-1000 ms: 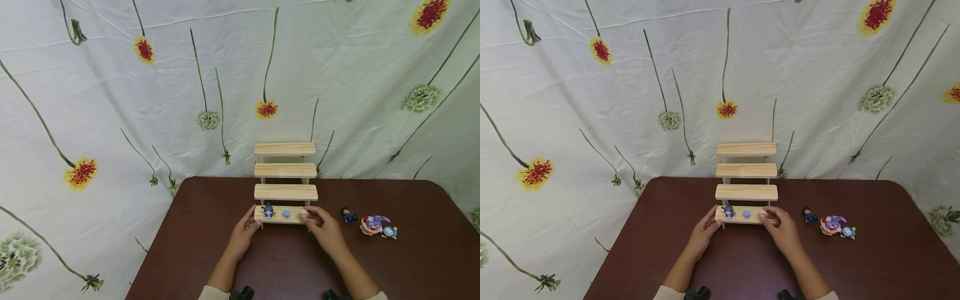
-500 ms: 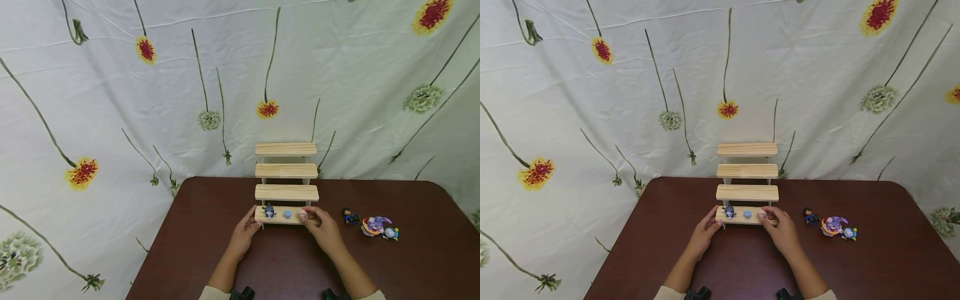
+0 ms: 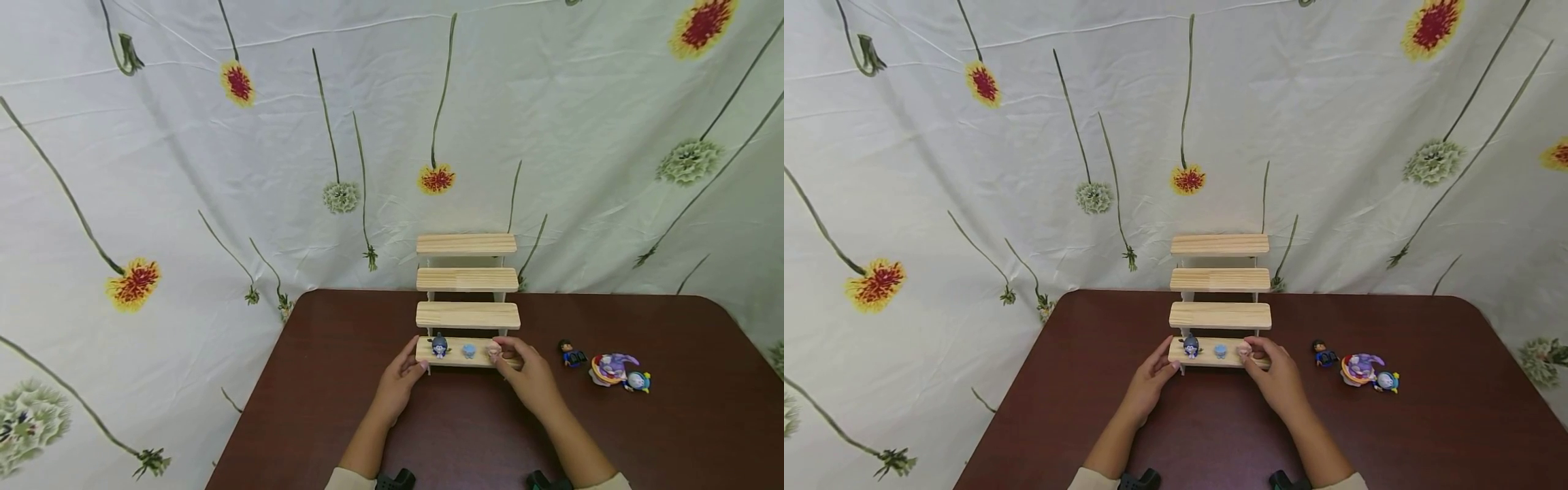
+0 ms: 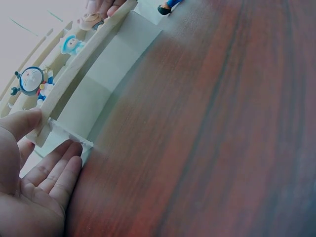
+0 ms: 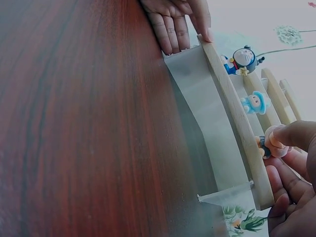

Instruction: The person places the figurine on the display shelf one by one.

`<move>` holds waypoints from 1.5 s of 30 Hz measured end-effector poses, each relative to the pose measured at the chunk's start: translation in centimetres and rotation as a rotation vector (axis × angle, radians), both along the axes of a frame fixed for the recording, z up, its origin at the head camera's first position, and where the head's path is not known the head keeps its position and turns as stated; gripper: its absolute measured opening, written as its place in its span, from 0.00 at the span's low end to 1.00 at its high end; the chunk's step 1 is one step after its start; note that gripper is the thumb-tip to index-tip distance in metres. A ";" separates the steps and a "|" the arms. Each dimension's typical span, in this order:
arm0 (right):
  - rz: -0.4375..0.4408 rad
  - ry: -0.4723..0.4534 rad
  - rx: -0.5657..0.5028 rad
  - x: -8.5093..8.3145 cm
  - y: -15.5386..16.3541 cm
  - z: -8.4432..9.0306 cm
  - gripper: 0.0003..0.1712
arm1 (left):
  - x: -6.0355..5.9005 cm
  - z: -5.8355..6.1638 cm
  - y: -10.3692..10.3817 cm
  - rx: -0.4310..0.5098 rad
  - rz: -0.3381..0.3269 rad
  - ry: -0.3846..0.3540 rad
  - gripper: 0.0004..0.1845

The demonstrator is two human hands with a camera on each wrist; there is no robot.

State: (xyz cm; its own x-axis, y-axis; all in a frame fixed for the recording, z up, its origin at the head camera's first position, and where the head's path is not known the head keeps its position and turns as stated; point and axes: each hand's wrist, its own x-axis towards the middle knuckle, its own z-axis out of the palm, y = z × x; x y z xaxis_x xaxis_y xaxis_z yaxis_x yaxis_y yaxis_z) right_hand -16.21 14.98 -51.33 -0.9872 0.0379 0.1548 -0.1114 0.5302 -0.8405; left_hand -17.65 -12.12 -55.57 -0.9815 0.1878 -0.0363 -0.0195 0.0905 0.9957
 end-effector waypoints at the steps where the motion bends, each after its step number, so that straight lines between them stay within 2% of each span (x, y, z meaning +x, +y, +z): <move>1: 0.001 -0.003 -0.004 0.0 0.0 0.0 0.21 | 0.0 0.0 0.0 -0.001 0.000 0.000 0.35; 13: -0.003 0.006 0.021 0.1 0.1 0.1 0.23 | 0.0 0.0 0.0 -0.003 0.001 -0.002 0.35; 20: 0.000 0.007 -0.063 0.2 0.1 0.0 0.24 | 0.0 0.1 0.0 -0.001 0.004 -0.005 0.36; 29: -0.047 0.074 -0.070 1.0 0.6 0.4 0.23 | -0.1 -0.1 0.0 -0.008 0.011 0.013 0.36; 34: -0.064 0.116 -0.054 1.5 1.1 0.8 0.22 | 0.0 0.0 -0.1 -0.032 0.044 0.008 0.35; 45: -0.103 0.241 -0.068 2.5 2.8 1.9 0.21 | -0.1 -0.1 0.0 0.093 0.111 0.009 0.32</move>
